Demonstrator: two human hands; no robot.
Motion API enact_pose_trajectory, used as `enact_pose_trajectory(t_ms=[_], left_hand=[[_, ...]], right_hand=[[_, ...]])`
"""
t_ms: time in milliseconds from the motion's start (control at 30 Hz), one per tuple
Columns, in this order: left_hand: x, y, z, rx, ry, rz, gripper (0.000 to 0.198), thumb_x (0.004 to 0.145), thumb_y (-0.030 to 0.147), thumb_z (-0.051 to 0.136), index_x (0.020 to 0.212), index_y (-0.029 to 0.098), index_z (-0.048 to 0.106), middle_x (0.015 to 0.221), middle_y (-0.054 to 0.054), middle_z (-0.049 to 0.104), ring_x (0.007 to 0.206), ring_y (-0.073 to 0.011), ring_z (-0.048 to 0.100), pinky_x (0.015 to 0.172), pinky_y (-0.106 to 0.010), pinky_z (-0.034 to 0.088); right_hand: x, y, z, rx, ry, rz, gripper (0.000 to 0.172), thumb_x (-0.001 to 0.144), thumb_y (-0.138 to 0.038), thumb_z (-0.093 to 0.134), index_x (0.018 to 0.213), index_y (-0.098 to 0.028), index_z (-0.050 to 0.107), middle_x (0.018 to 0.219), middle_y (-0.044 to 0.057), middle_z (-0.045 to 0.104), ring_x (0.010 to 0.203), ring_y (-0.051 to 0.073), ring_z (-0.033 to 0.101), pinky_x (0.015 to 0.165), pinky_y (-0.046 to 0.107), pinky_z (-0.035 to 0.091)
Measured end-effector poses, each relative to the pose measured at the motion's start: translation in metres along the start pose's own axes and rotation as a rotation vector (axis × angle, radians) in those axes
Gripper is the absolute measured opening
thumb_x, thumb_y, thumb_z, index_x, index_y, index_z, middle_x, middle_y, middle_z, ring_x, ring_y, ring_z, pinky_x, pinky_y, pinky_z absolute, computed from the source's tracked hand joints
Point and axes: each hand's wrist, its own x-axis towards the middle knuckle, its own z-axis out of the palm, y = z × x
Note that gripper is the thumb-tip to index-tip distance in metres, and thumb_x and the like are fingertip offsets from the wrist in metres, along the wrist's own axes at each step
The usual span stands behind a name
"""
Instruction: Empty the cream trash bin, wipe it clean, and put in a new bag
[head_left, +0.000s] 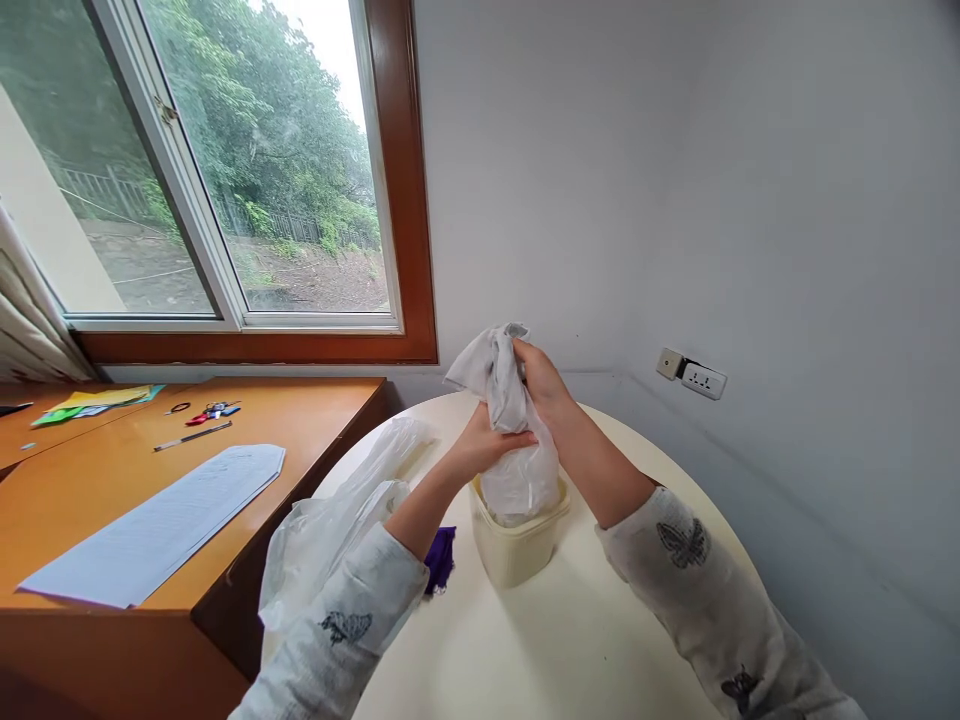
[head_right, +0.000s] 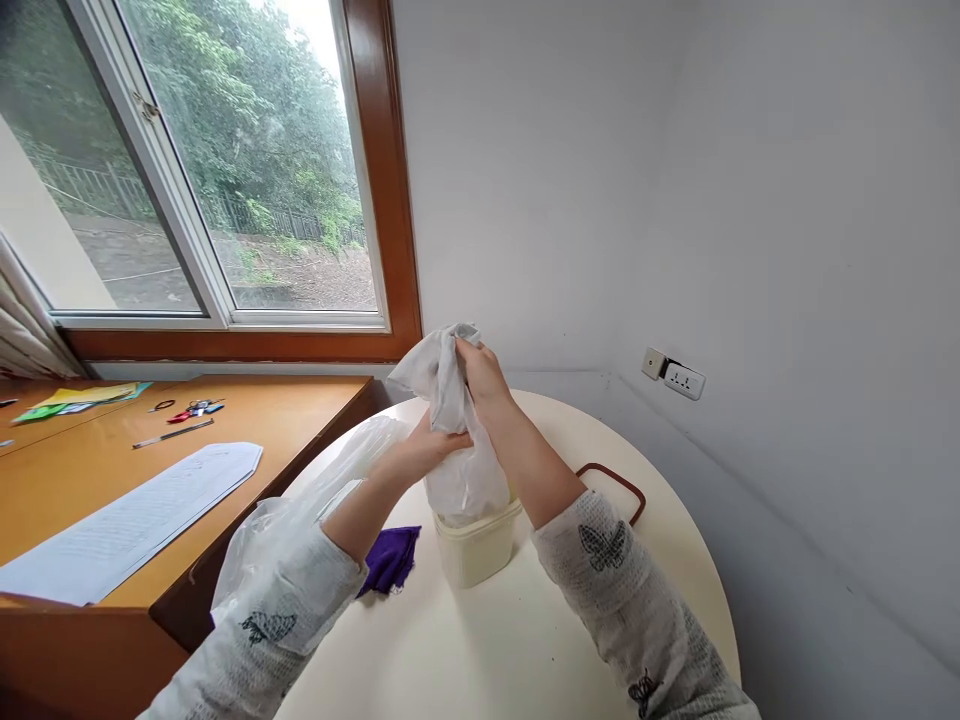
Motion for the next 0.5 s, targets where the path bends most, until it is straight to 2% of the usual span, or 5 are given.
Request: enact_pose_trajectory(t_ms=[133, 233, 367, 433, 500], left_hand=[[0.005, -0.005, 0.003, -0.013, -0.008, -0.145, 0.034, 0.06, 0.039, 0.073, 0.079, 0.013, 0.061, 0.075, -0.002, 0.062, 0.074, -0.0178, 0.057, 0.066, -0.027, 0.041], [0.009, -0.009, -0.003, -0.053, -0.005, -0.243, 0.033, 0.063, 0.045, 0.068, 0.067, 0.013, 0.059, 0.057, 0.003, 0.053, 0.055, -0.0117, 0.05, 0.055, -0.024, 0.035], [0.011, -0.012, -0.009, -0.094, -0.009, -0.304, 0.032, 0.063, 0.045, 0.066, 0.071, 0.014, 0.059, 0.057, 0.002, 0.055, 0.055, -0.0128, 0.052, 0.055, -0.024, 0.036], [0.011, -0.012, -0.01, -0.104, -0.018, -0.335, 0.03, 0.063, 0.04, 0.067, 0.074, 0.014, 0.06, 0.061, 0.0, 0.058, 0.06, -0.015, 0.055, 0.058, -0.025, 0.039], [0.012, -0.01, -0.009, -0.11, -0.027, -0.359, 0.027, 0.062, 0.035, 0.068, 0.078, 0.014, 0.061, 0.064, -0.001, 0.06, 0.063, -0.0159, 0.057, 0.06, -0.026, 0.041]], right_hand=[[0.014, -0.01, -0.01, -0.032, 0.107, -0.06, 0.012, 0.064, -0.027, 0.053, 0.06, -0.019, 0.044, 0.052, -0.006, 0.046, 0.047, 0.008, 0.044, 0.048, 0.021, 0.039], [0.028, -0.023, -0.039, -0.106, 0.307, -0.135, 0.007, 0.062, -0.02, 0.049, 0.059, -0.02, 0.042, 0.053, -0.005, 0.046, 0.05, 0.009, 0.047, 0.048, 0.022, 0.04], [0.03, -0.034, -0.077, -0.146, 0.489, -0.243, 0.015, 0.06, -0.013, 0.046, 0.072, -0.022, 0.044, 0.065, -0.005, 0.05, 0.063, 0.01, 0.053, 0.057, 0.022, 0.042], [0.018, -0.039, -0.08, -0.243, 0.469, -0.461, 0.024, 0.061, -0.012, 0.047, 0.083, -0.024, 0.047, 0.08, -0.005, 0.054, 0.08, 0.01, 0.056, 0.071, 0.023, 0.043], [-0.002, -0.043, -0.071, -0.489, 0.236, -0.72, 0.026, 0.066, -0.014, 0.048, 0.089, -0.024, 0.052, 0.094, -0.002, 0.056, 0.096, 0.012, 0.054, 0.086, 0.027, 0.04]])
